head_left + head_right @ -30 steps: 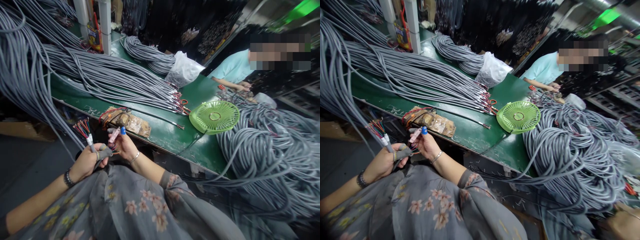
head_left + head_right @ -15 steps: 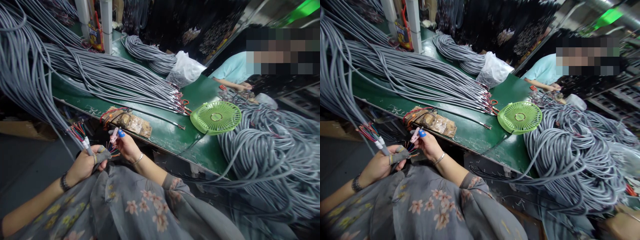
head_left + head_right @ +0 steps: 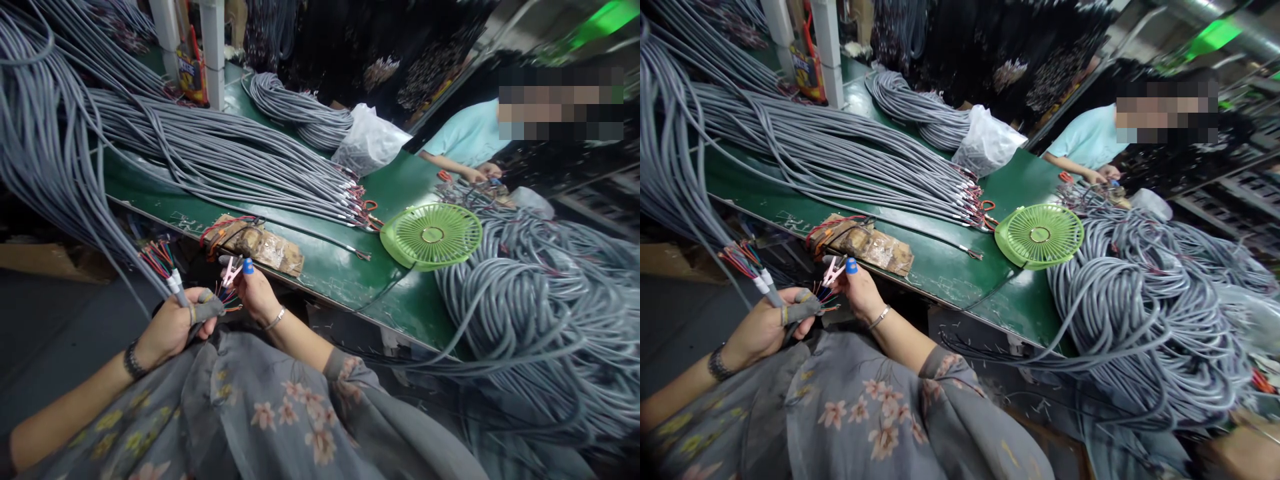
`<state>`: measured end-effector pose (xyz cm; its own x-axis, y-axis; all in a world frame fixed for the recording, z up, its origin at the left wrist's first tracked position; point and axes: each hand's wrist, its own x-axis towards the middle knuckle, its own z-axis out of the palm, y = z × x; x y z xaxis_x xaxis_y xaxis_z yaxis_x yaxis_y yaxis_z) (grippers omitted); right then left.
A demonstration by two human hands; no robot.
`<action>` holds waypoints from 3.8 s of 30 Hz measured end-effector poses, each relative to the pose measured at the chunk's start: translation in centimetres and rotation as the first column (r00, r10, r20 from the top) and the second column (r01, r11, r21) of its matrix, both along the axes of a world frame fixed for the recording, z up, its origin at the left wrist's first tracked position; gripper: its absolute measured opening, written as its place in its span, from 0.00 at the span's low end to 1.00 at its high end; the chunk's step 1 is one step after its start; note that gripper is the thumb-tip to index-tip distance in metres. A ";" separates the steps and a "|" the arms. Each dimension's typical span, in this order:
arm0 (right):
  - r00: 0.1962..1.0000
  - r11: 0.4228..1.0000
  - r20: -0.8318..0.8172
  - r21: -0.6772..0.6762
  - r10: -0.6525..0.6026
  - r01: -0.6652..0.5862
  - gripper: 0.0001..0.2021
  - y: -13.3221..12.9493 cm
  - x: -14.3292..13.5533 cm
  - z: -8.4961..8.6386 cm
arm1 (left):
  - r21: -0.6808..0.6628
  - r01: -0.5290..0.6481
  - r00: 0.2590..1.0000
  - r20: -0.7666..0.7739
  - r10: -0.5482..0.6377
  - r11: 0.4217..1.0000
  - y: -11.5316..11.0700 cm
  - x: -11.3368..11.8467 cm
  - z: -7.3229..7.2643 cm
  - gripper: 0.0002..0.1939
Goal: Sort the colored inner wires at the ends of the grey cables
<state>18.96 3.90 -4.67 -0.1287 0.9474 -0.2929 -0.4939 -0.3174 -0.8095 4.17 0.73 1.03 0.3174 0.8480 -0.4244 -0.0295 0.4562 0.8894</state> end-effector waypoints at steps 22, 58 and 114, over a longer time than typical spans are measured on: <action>0.981 0.991 -0.189 -0.109 0.050 -0.072 0.24 -0.2 0.0 1.2 | 0.051 -0.057 0.998 -0.021 0.058 0.997 -1.1 -0.8 -0.7 0.16; 0.941 0.947 0.111 0.005 0.319 -0.322 0.23 -2.9 0.8 0.8 | 0.094 0.019 0.978 -0.210 0.001 0.995 -1.2 -0.8 -0.9 0.19; 0.943 0.943 -0.085 -0.054 0.322 -0.327 0.29 -1.7 1.8 -0.1 | 0.176 -0.027 0.990 -0.131 0.051 0.984 -1.0 -0.2 -1.1 0.18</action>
